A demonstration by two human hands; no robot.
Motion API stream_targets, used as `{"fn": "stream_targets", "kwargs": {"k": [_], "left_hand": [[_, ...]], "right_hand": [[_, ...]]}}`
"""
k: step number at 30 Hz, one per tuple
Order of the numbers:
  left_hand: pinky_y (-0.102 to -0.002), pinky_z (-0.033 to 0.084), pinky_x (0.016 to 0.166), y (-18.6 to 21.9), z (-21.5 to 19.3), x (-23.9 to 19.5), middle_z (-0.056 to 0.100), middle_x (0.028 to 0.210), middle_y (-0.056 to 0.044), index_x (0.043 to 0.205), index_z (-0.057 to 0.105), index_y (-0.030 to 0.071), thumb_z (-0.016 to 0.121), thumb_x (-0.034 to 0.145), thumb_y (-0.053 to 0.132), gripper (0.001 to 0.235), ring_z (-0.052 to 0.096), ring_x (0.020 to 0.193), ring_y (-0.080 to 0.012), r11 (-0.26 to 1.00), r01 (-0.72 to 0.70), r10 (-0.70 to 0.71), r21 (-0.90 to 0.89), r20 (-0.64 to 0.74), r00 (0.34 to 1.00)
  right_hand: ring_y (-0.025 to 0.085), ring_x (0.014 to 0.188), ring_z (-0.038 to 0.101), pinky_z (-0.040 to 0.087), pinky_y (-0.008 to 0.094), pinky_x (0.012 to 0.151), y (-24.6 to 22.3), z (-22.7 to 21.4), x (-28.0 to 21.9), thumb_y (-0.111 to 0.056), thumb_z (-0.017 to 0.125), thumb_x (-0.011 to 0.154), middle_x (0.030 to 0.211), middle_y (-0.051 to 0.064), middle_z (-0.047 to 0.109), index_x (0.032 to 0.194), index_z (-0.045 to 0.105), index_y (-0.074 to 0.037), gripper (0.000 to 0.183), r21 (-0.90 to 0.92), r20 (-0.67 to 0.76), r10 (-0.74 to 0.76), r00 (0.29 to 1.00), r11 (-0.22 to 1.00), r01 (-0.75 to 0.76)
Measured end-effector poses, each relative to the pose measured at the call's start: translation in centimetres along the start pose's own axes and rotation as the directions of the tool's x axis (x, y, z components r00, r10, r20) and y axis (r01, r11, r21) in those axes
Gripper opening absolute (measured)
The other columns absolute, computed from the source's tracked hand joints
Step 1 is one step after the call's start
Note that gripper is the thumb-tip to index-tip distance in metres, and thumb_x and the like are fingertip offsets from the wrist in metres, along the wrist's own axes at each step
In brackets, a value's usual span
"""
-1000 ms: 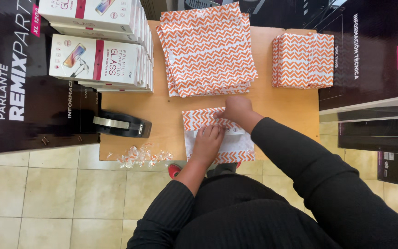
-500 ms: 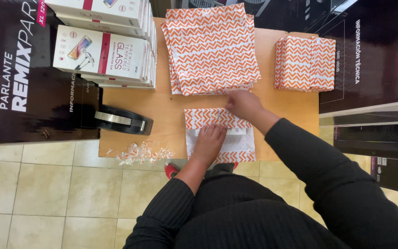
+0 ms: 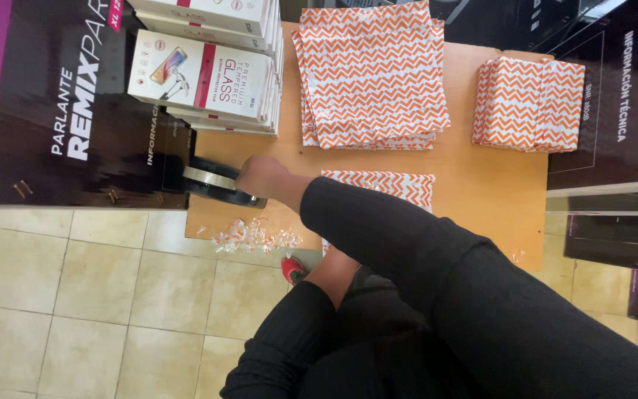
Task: The person wraps a small box in orange and white patterned paper, using a tape dispenser to secure the folds and edges.
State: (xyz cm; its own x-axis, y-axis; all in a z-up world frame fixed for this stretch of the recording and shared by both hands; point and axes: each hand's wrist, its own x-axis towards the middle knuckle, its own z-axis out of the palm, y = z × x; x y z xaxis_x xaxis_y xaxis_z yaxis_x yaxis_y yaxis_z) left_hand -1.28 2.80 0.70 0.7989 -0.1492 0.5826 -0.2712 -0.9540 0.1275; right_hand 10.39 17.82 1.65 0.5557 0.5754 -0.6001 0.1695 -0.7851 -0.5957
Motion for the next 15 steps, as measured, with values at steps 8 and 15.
{"fn": "stream_targets", "kwargs": {"k": [8, 15], "left_hand": [[-0.057, 0.053, 0.103, 0.4, -2.1, -1.2, 0.065, 0.102, -0.014, 0.112, 0.073, 0.01, 0.067, 0.101, 0.009, 0.013, 0.067, 0.106, -0.0367, 0.999, -0.005, 0.007, -0.036, 0.03, 1.0], [-0.058, 0.052, 0.103, 1.4, 0.2, 0.4, 0.064, 0.099, -0.013, 0.106, 0.072, 0.012, 0.068, 0.1, 0.011, 0.008, 0.066, 0.104, -0.0366, 0.998, 0.001, 0.002, -0.07, 0.04, 0.999]], "right_hand": [[0.042, 0.14, 0.069, 0.029, 0.062, 0.132, -2.5, -4.6, -4.1, -0.041, 0.074, 0.096, 0.124, 0.012, 0.083, 0.12, 0.089, -0.017, 0.036, -0.245, 0.078, 0.0, 0.997, 0.969, 0.019], [0.033, 0.131, 0.079, 0.059, 0.049, 0.119, 1.0, -8.8, -10.0, -0.059, 0.073, 0.095, 0.11, 0.001, 0.089, 0.117, 0.088, -0.025, 0.043, -0.064, 0.074, 0.002, 0.997, 0.998, 0.002]]}}
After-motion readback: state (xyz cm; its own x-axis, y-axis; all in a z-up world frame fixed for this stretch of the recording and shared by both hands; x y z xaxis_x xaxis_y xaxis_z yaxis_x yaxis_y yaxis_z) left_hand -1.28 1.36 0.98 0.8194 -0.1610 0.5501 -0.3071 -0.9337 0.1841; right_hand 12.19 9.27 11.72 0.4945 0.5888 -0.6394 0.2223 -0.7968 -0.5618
